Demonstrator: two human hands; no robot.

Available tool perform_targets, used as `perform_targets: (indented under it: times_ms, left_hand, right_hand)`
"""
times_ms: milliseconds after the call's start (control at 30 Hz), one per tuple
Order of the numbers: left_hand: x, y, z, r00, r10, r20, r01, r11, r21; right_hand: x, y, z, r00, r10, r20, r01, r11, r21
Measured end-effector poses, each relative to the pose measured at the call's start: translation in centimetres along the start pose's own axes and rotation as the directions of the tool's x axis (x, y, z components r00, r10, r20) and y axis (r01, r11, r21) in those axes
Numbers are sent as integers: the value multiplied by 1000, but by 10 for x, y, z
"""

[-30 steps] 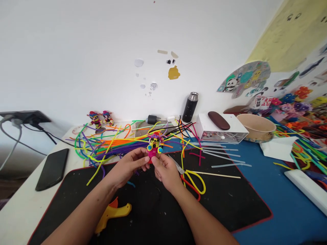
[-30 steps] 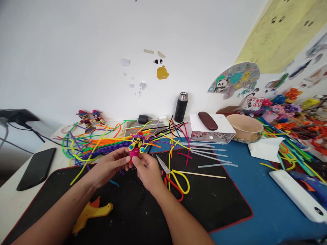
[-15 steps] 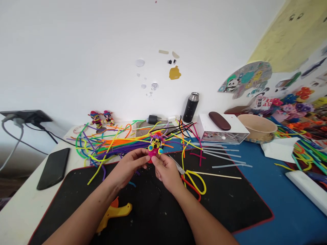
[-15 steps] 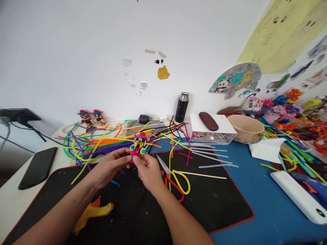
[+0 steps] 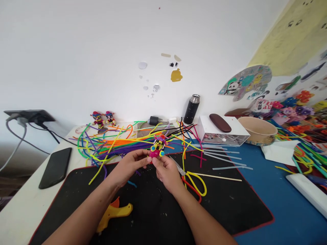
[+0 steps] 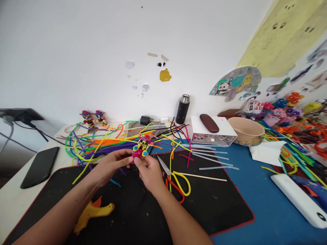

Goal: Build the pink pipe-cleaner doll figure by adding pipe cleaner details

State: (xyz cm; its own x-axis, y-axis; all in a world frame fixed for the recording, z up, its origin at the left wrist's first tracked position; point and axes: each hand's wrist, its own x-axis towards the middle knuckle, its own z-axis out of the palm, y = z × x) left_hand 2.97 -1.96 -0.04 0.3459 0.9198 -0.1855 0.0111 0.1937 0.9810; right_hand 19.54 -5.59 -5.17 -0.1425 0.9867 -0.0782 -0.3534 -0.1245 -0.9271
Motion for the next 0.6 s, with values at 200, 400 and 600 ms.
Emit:
perform_targets:
  times_ms: [200,400,600]
  left_hand:
    - [0,2,-3,1000,1,23,-3,997,82]
    - [-1,3,-1,1000,-6,-4,6,996,87]
    - [-1,-1,1,998,-39,-59,36,998,-49]
  right_hand:
    - [1,3,0,1000,4,-16,-4,999,-33]
    - [0,0,2,1000,20,-15,-21,1000,-9]
    - [-1,-6,3,1000,8,-4,-8,1000,-19]
